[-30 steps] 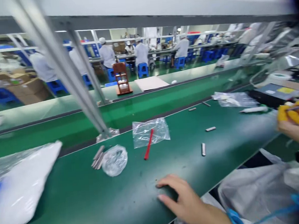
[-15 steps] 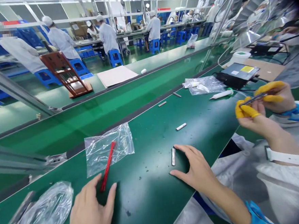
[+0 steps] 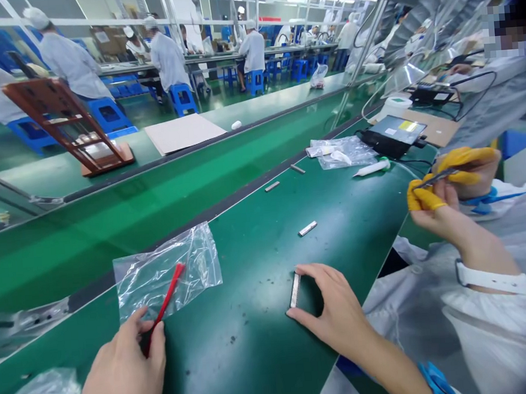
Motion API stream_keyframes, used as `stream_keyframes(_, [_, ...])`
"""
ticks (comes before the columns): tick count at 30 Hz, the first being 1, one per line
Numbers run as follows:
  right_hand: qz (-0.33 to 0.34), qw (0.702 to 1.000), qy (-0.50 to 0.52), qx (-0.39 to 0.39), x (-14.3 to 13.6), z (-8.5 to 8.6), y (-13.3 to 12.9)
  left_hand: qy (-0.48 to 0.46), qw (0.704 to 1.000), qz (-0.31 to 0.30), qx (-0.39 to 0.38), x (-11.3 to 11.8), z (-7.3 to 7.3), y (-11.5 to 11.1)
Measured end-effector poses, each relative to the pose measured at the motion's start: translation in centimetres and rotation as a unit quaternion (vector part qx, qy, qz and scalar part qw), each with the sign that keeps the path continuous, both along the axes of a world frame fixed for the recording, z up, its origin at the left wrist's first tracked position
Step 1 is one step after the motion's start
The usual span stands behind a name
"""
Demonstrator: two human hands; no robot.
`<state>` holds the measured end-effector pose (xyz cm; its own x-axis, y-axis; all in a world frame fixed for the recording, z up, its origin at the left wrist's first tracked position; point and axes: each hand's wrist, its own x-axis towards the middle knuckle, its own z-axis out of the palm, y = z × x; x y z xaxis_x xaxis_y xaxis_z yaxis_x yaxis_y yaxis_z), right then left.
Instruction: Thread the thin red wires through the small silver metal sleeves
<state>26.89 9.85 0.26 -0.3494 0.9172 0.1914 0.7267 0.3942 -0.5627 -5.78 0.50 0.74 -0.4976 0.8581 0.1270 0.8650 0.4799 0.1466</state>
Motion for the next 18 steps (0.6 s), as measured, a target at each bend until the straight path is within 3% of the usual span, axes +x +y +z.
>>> stream_keyframes(7, [0.003,1.000,0.006,0.026,-1.8,-0.2,-1.1,0.028,0.998,-0.057,-0.007,0.4,-0.1,0.1])
stream_keyframes(11, [0.021,0.999,0.010,0.046,-3.7,-0.1,-2.5,0.000,0.997,-0.076,0.032,0.2,-0.2,-0.1])
stream_keyframes(15, [0.050,0.997,0.019,0.056,-5.8,0.1,-3.8,-0.125,0.984,-0.033,0.124,-0.3,-0.3,-0.7])
stream_keyframes(18, [0.064,0.997,0.023,0.048,-7.3,0.0,-4.2,-0.319,0.927,0.044,0.190,-0.1,-0.1,-1.0])
